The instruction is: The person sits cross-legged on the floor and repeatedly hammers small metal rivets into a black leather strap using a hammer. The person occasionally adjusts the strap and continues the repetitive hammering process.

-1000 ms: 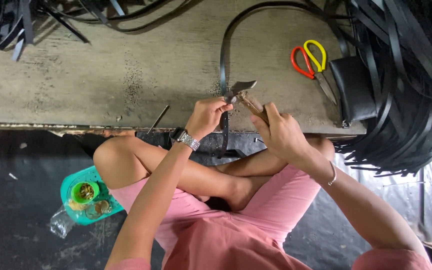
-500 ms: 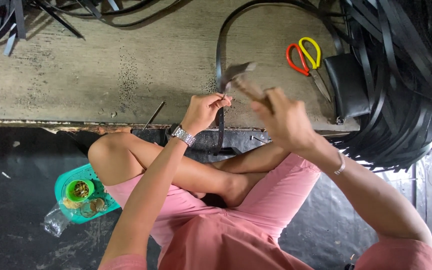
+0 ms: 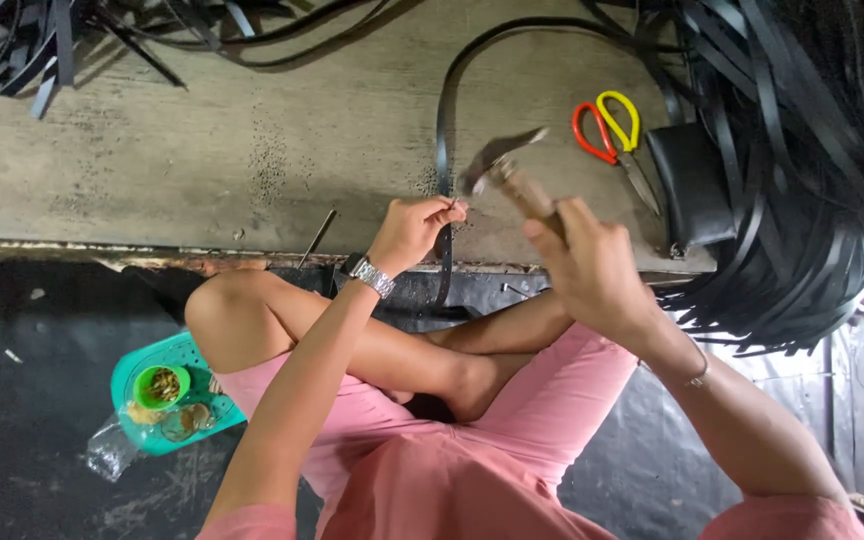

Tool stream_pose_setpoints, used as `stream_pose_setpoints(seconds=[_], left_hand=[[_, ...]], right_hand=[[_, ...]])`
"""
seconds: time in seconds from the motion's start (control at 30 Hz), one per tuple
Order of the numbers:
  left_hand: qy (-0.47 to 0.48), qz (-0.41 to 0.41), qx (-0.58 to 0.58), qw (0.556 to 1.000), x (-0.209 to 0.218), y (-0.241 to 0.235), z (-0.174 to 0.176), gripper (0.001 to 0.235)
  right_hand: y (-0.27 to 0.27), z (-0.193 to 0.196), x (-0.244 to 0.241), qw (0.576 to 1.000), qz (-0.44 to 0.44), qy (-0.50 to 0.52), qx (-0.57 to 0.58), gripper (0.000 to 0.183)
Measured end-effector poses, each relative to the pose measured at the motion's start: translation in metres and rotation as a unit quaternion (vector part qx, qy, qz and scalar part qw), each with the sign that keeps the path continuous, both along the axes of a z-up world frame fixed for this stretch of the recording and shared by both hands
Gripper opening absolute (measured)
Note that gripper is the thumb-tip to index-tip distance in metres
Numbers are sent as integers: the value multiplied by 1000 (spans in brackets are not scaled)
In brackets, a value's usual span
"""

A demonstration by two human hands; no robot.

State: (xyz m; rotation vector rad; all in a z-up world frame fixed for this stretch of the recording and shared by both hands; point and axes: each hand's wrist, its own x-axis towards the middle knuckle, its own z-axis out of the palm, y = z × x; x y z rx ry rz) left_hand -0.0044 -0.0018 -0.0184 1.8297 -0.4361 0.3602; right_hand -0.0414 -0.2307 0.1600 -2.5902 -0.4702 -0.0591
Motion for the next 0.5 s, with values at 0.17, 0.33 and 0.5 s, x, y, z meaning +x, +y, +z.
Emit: stream_pose_setpoints(seconds=[0.17,0.33,0.5], left_hand=[[-2,-16,-4,1000,0,-1,3,15],[13,-2,29,999,-8,2,20,17],[60,-24,-4,998,-5,2,25,20]], right_hand=[[-7,-5,3,985,-81,-154,7,47],[7,-54,5,989,-9,144,-25,48],[-14,-66,26,984,-121,122,-52,46]])
